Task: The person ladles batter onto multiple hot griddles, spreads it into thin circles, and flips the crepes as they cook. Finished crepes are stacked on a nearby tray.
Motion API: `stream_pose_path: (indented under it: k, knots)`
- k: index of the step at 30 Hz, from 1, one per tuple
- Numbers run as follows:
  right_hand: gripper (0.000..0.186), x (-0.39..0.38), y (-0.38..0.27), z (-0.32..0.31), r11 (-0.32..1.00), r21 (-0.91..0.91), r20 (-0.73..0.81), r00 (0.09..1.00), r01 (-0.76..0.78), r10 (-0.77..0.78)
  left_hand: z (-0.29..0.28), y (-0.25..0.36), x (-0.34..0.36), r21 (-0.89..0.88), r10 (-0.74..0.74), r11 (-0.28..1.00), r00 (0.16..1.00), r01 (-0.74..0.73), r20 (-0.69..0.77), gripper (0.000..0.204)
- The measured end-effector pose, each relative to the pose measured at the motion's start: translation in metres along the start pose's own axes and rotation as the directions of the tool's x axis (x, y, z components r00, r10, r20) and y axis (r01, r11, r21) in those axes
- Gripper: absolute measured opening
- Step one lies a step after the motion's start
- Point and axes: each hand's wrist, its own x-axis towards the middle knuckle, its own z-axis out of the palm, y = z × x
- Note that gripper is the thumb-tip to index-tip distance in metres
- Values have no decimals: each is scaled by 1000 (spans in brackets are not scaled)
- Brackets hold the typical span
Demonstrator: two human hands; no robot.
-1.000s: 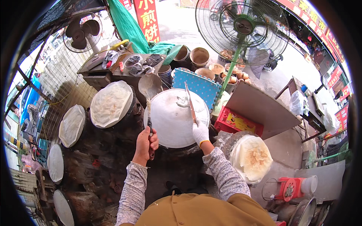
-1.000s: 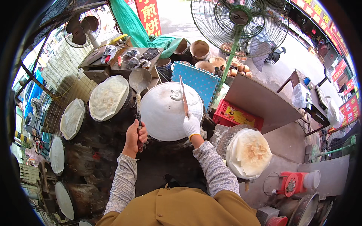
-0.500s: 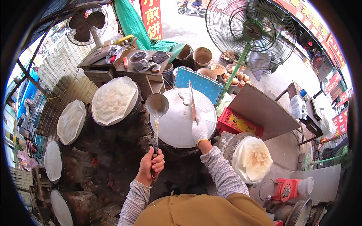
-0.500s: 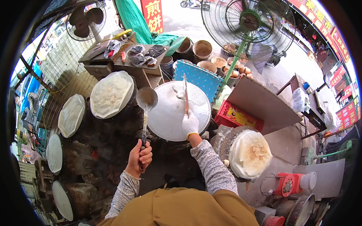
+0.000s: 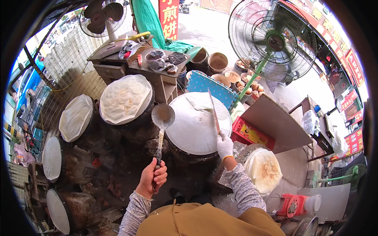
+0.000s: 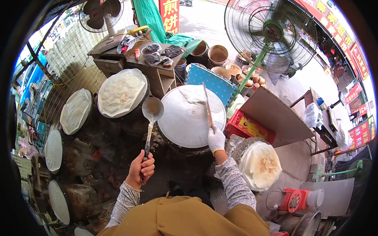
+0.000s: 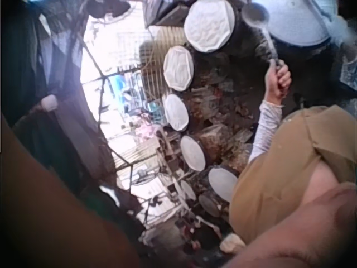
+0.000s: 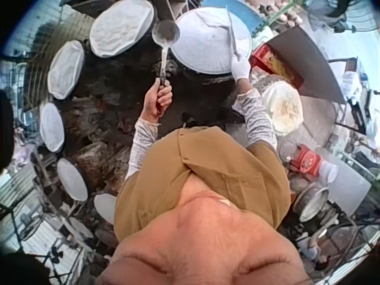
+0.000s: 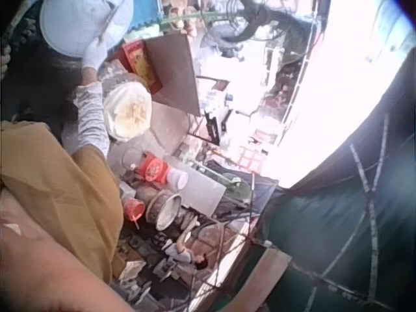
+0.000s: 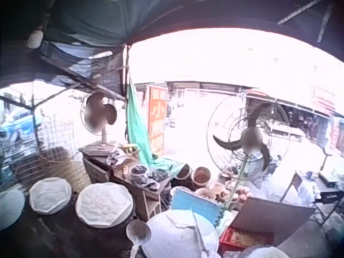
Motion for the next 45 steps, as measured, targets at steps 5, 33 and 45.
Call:
stream_pose_path:
  k: [5,33,45]
  knots:
    - [36,-4,5,2,992,53,89,990,-115,110,-14,0,-10,-81,1,997,1000,-3,-25,38]
    - [38,52,5,-69,955,198,673,739,-220,31,8,-68,-11,-173,169,966,975,-193,-144,38]
    - [39,86,13,-97,957,112,789,610,-266,77,9,-97,-9,-212,233,942,961,-261,-149,38]
